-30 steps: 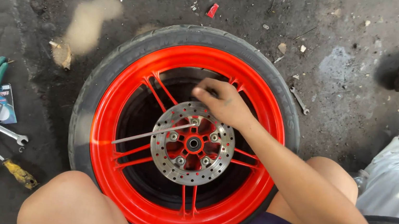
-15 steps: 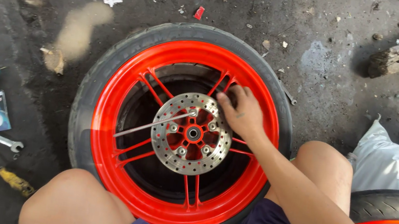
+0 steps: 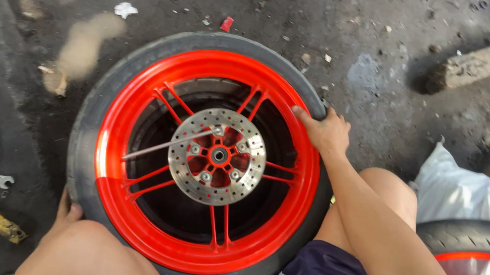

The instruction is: Repairing a motorcycle wheel by working on the brake disc assembly using a socket wrench, a hammer, and a metal rod

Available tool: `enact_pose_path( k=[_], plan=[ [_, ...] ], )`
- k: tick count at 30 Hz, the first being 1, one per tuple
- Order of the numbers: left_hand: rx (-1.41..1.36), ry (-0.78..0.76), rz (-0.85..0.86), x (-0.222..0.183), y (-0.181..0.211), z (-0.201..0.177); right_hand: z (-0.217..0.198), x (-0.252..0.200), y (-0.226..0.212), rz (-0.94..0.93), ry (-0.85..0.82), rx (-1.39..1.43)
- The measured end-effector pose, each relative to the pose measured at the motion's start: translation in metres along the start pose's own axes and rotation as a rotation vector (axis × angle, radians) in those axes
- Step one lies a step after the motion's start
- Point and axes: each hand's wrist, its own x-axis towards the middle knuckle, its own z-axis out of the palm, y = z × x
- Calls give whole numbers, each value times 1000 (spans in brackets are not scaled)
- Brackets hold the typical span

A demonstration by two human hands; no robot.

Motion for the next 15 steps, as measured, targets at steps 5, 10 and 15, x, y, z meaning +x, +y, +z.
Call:
enact_pose_path(
  k=[5,10,15],
  plan=[
    [2,81,37,64,148,50,0,-12,10,14,6,-5],
    [62,47,123,137,196,40,44,-79,51,166,130,185],
    [418,23,245,190,205,24,35,-102,30,304,72,299]
  ],
)
